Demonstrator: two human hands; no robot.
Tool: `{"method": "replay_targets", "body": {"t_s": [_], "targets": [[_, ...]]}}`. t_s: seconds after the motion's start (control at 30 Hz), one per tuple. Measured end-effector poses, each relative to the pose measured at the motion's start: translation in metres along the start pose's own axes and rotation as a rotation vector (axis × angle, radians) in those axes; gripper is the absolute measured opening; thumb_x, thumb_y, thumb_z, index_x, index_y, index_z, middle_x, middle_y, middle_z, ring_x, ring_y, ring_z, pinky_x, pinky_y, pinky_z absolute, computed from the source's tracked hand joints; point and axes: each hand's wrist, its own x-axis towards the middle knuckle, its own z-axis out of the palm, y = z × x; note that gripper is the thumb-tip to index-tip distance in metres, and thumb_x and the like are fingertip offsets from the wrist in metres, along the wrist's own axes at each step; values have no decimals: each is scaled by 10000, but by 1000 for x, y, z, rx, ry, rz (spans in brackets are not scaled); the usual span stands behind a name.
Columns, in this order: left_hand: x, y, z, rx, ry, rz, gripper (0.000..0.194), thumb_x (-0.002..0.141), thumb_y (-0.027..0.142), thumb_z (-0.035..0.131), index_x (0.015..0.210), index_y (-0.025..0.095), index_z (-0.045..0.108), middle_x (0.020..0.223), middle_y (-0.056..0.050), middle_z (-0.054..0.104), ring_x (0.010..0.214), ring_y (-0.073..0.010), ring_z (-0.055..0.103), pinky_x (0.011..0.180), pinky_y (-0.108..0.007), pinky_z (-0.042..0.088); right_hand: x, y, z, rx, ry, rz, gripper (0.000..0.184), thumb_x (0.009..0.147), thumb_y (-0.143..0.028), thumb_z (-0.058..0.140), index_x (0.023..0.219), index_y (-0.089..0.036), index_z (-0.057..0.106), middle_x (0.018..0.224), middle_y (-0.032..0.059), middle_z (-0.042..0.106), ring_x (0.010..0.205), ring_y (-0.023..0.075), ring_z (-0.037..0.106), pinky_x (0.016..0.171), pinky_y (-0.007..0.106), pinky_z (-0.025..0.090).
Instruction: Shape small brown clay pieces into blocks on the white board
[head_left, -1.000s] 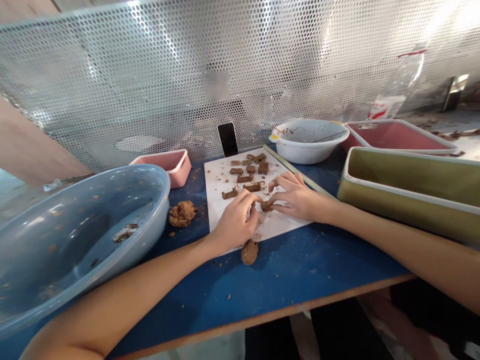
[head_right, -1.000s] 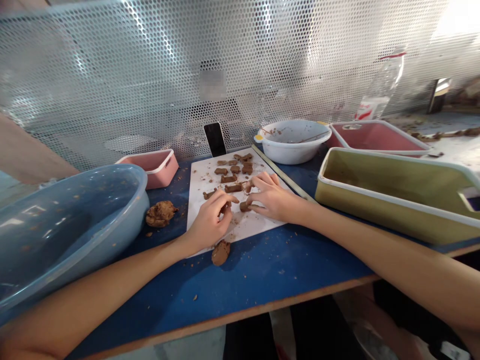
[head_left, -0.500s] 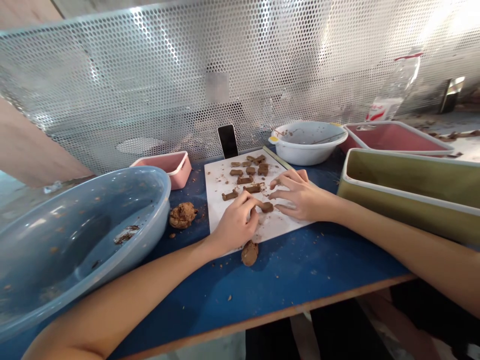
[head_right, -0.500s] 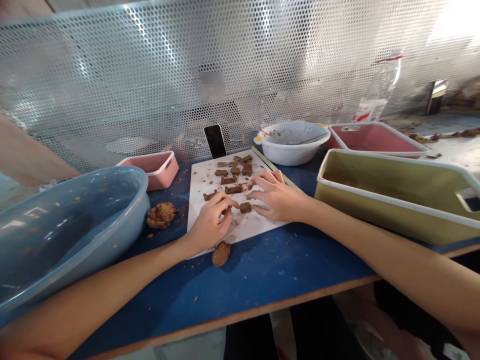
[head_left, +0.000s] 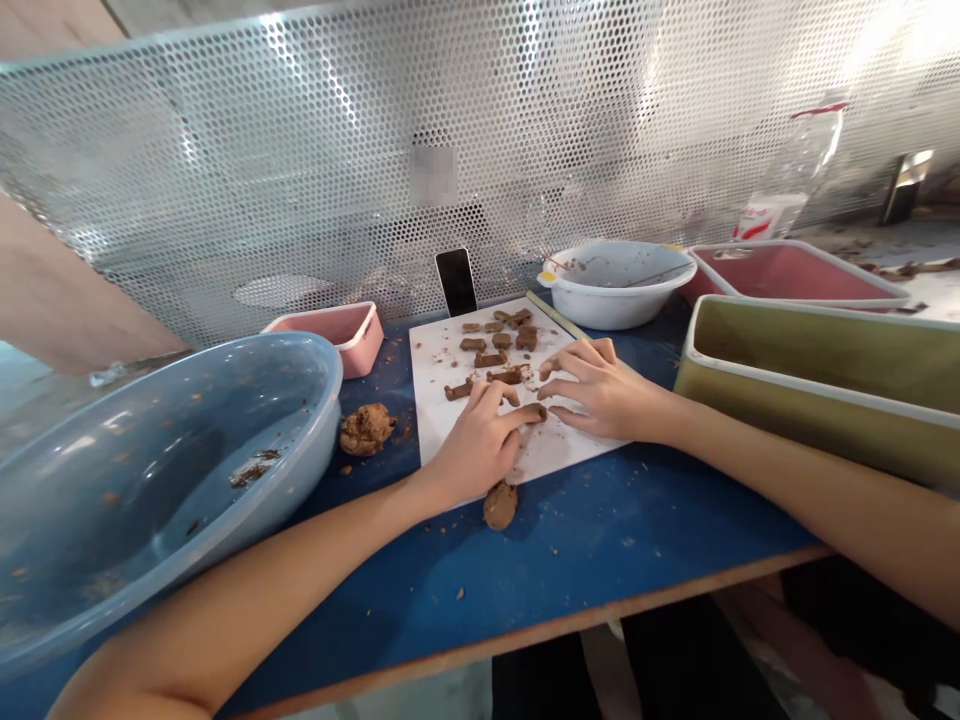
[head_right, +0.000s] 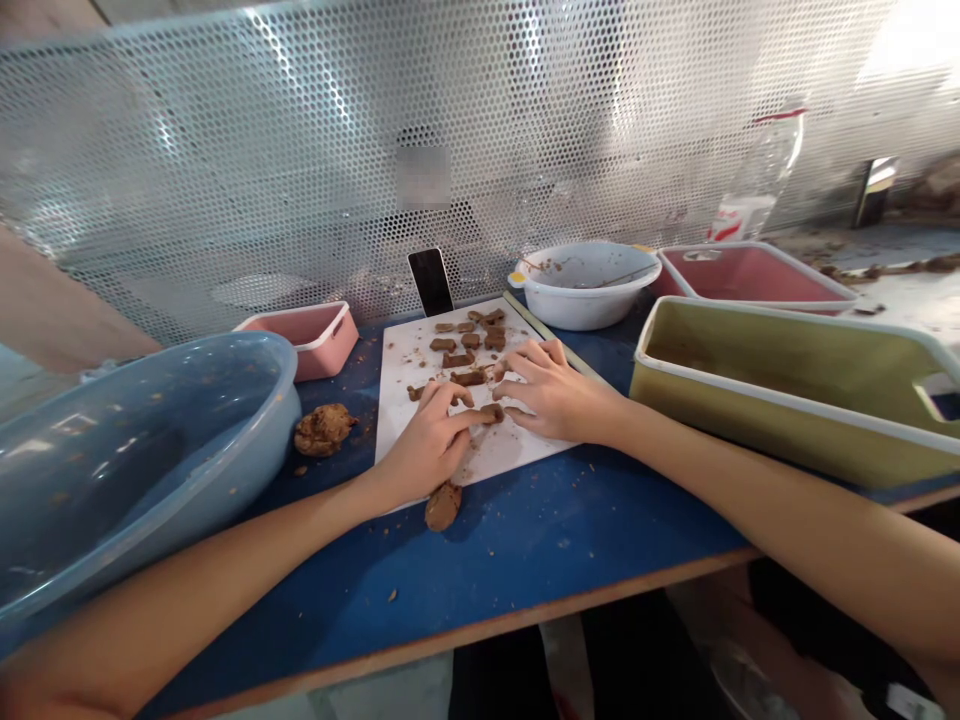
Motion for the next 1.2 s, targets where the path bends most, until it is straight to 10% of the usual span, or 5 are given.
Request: {"method": "replay_targets", "body": {"t_s": [1.2], "targets": [[0,-1,0,11,-22,-1,360,1101,116,532,1331,231,783,1290,-136,554,1249,-324,496,1112,-535,506,3,-4,3,-70,17,-49,273,1058,-292,659,1301,-204,746,1290,155,715,1193,340,561,947,483,401]]}}
